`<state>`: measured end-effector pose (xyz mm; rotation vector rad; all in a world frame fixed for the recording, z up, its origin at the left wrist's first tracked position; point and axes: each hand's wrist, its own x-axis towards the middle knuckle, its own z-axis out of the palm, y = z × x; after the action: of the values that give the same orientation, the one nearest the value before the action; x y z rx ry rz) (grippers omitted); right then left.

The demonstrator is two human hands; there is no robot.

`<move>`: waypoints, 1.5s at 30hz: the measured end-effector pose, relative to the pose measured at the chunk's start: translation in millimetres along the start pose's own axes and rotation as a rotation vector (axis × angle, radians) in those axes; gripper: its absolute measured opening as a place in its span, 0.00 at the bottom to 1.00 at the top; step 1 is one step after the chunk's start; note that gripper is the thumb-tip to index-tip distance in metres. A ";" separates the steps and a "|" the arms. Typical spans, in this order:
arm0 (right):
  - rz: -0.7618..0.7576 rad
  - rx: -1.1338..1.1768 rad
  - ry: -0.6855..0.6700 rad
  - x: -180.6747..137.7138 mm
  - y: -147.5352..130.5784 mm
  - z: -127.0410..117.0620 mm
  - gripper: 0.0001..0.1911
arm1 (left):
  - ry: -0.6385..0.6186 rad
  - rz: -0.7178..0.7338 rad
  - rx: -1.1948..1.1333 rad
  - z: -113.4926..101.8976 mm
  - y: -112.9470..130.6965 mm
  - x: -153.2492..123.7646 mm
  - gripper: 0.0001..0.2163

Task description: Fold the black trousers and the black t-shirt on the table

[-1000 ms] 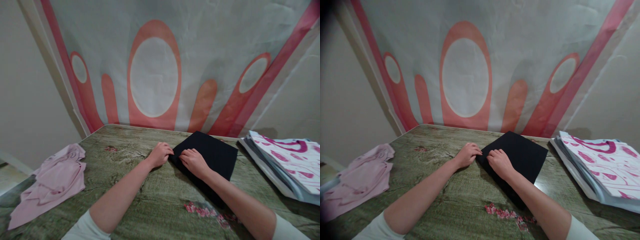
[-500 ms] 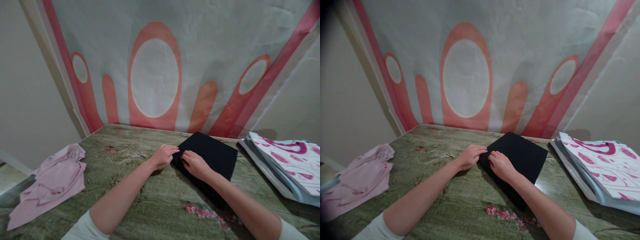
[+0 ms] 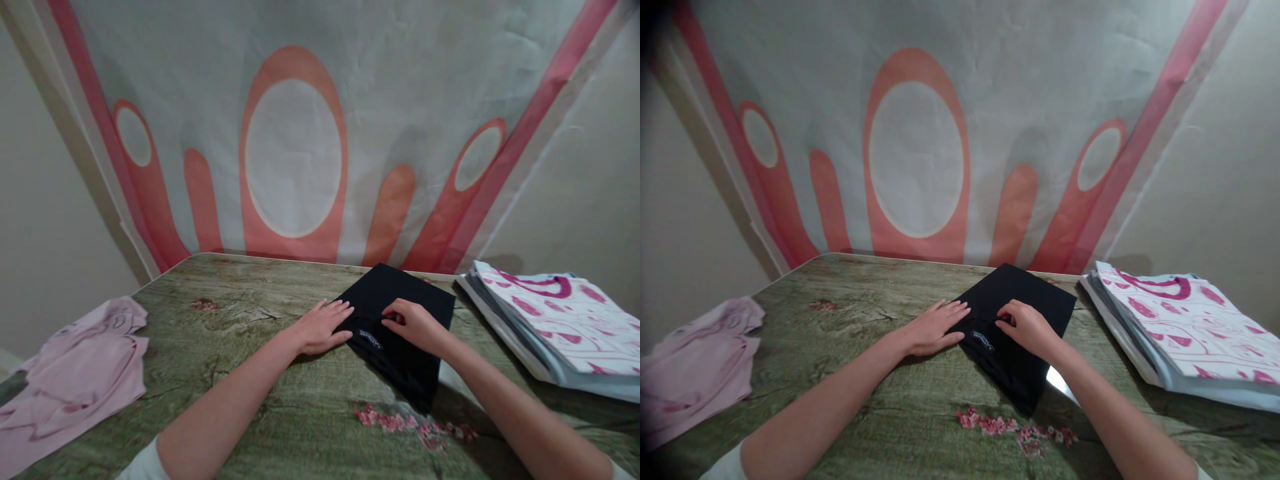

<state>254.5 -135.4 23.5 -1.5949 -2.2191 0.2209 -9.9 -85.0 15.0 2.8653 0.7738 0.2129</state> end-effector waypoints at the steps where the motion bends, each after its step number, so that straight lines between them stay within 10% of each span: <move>1: 0.008 -0.023 0.004 -0.7 -4.4 4.4 0.09 | -0.002 0.000 0.003 0.0 0.1 0.0 0.27; 11: 0.014 -0.221 0.011 -2.3 -17.5 7.4 0.10 | 0.028 0.010 0.009 2.0 -0.5 -0.5 0.25; 21: -0.044 0.059 -0.155 -4.3 -2.6 -13.6 0.09 | 0.028 0.000 0.039 -1.1 2.8 2.7 0.25; 27: 0.030 0.115 0.002 -20.4 20.7 -47.6 0.10 | 0.088 0.068 0.054 1.5 19.1 7.9 0.24; 45: -0.096 0.163 -0.191 -77.5 -6.4 -36.7 0.13 | 0.063 0.092 0.042 9.5 13.7 8.7 0.22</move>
<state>284.8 -213.8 41.6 -1.4287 -2.3452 0.5322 5.9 -93.4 9.2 2.9493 0.6652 0.3032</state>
